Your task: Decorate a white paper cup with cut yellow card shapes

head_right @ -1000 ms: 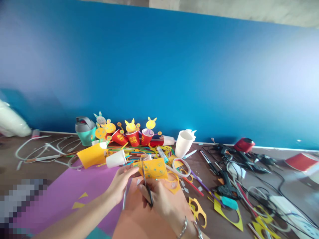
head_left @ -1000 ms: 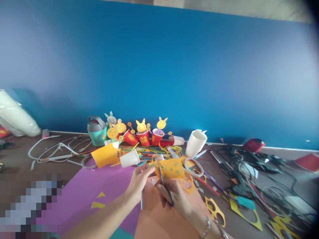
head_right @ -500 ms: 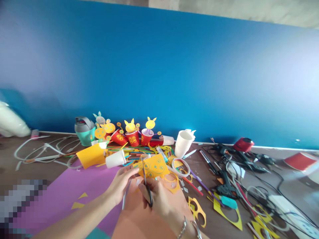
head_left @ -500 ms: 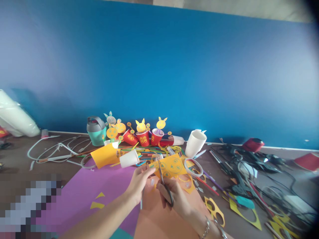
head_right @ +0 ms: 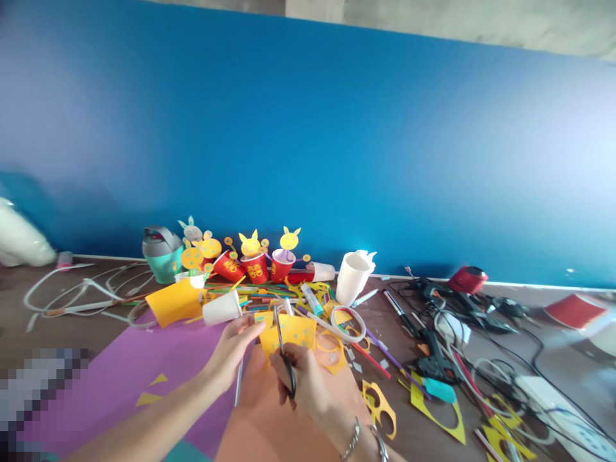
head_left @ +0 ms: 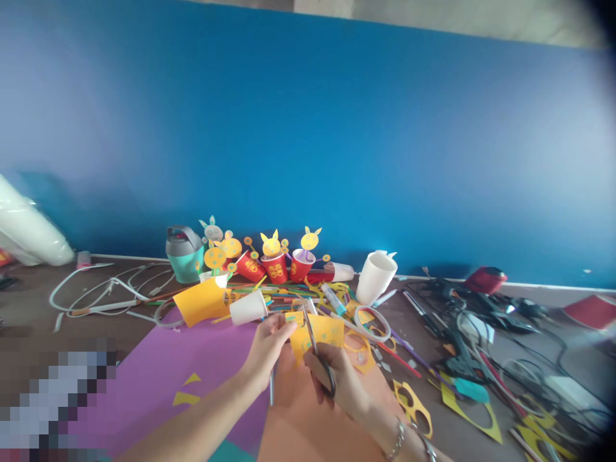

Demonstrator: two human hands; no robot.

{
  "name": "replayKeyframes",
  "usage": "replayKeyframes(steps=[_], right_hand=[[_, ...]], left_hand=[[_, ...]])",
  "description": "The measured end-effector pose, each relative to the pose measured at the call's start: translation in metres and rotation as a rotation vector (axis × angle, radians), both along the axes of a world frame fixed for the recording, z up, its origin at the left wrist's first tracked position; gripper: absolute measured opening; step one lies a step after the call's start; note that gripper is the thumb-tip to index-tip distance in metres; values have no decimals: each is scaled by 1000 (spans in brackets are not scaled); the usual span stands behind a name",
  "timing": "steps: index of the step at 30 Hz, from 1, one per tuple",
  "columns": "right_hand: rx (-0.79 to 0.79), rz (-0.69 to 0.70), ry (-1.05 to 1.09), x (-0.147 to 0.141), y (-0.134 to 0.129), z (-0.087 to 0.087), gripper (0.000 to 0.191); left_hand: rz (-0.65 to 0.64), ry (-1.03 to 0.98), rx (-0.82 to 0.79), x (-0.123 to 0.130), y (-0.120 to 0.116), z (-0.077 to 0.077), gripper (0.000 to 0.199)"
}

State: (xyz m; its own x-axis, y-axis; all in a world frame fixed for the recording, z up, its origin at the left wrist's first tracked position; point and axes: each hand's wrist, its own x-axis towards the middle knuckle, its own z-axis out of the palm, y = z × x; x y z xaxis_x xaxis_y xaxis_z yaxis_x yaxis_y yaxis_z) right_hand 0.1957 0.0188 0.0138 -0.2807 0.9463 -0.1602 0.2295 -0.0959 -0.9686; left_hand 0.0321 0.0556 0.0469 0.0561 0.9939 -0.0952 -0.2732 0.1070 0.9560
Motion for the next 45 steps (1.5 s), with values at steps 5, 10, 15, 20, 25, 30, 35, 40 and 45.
replayKeyframes(steps=[5, 10, 15, 20, 25, 30, 35, 40, 45], right_hand=[[43, -186, 164, 2, 6, -1, 36], [108, -277, 237, 2, 7, 11, 38], [78, -242, 226, 2, 6, 11, 38], [94, -245, 256, 0, 4, 14, 36], [126, -218, 232, 2, 1, 15, 34], [89, 20, 129, 2, -3, 9, 29], [106, 75, 117, -2, -5, 7, 36], [136, 102, 136, -1, -5, 10, 43], [126, 92, 136, -2, -5, 15, 49]], left_hand=[[-9, 190, 133, -4, 3, -8, 16], [-168, 455, 314, -4, -1, -12, 7], [-173, 517, 369, -2, -3, -10, 4], [-71, 475, 382, -1, 0, -12, 14], [-150, 276, 141, 0, -3, -8, 32], [-123, -14, -15, 2, -8, -3, 39], [-93, -97, -9, 5, -13, -4, 34], [-207, -176, -45, 7, -17, -5, 37], [-229, -202, -34, 8, -18, -5, 36]])
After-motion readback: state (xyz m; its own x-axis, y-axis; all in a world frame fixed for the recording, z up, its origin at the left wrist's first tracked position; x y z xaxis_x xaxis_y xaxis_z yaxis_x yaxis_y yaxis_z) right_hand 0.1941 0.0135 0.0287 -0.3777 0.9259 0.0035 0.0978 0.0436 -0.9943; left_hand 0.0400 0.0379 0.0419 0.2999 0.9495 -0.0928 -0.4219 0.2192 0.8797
